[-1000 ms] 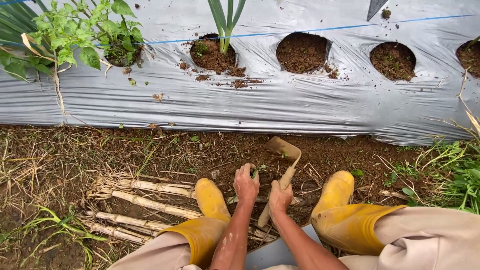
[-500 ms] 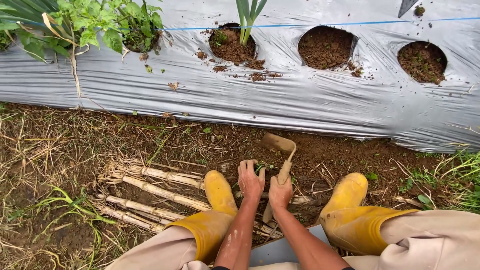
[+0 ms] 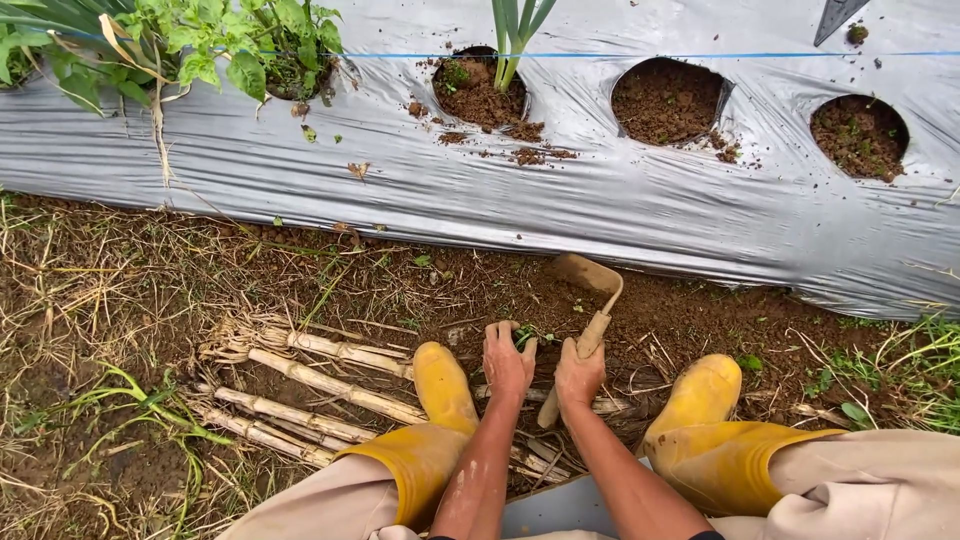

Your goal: The person weeds a garden bed by pulling small plants from the soil with their hands and using a small hand hoe to loosen the earth. They gather the removed weeds and discard them to the side of the bed.

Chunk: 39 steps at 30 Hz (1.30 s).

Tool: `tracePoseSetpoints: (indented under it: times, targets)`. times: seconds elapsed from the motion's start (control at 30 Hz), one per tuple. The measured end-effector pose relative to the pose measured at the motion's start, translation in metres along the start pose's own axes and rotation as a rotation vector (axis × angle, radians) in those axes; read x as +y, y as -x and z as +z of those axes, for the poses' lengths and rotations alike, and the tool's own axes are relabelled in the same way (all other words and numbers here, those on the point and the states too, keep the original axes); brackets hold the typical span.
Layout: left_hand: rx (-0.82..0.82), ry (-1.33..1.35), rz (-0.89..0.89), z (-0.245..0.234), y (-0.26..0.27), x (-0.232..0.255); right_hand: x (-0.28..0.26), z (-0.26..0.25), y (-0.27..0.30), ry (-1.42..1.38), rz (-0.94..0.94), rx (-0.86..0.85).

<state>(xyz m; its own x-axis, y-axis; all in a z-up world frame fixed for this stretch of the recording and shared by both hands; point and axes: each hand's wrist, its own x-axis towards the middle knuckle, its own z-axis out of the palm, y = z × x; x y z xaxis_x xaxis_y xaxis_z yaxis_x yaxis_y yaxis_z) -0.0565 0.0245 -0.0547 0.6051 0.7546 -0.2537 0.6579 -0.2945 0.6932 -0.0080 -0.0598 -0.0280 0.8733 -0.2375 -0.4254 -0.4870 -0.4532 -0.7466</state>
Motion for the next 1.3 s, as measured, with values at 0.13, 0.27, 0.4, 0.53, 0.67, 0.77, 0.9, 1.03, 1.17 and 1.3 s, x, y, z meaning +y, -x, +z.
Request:
tracePoseSetpoints:
  times: [0.13,0.27,0.4,0.53,0.67,0.77,0.9,1.03,1.17,1.3]
  targets:
    - [-0.011,0.013,-0.027,0.004,0.005,-0.003,-0.001,0.004,-0.002,-0.056,0.011,0.065]
    - [-0.020,0.013,-0.001,0.003,0.004,0.000,-0.010,-0.015,0.008,0.138,-0.071,-0.217]
    - [-0.020,0.014,0.002,0.007,0.001,0.000,0.016,0.001,-0.011,0.141,-0.104,-0.184]
    - [-0.061,0.007,-0.021,0.009,0.014,-0.004,-0.002,0.001,-0.012,0.062,-0.048,-0.093]
    - [-0.036,0.014,0.047,0.007,0.004,0.000,-0.007,0.005,-0.030,0.262,-0.203,-0.333]
    - [-0.008,-0.013,0.064,0.009,0.010,-0.002,-0.006,-0.013,-0.019,0.438,-0.306,-0.460]
    - [0.025,-0.054,0.076,0.011,0.011,-0.003,0.017,-0.023,-0.019,0.511,-0.301,-0.504]
    - [0.027,-0.153,0.083,-0.002,0.023,0.011,0.049,-0.029,-0.019,0.497,-0.273,-0.491]
    - [0.055,-0.196,0.116,-0.002,0.020,0.009,0.021,-0.022,0.000,0.294,-0.158,-0.349]
    - [0.094,-0.246,0.137,0.014,0.010,-0.010,-0.003,-0.013,-0.016,0.184,-0.109,-0.205]
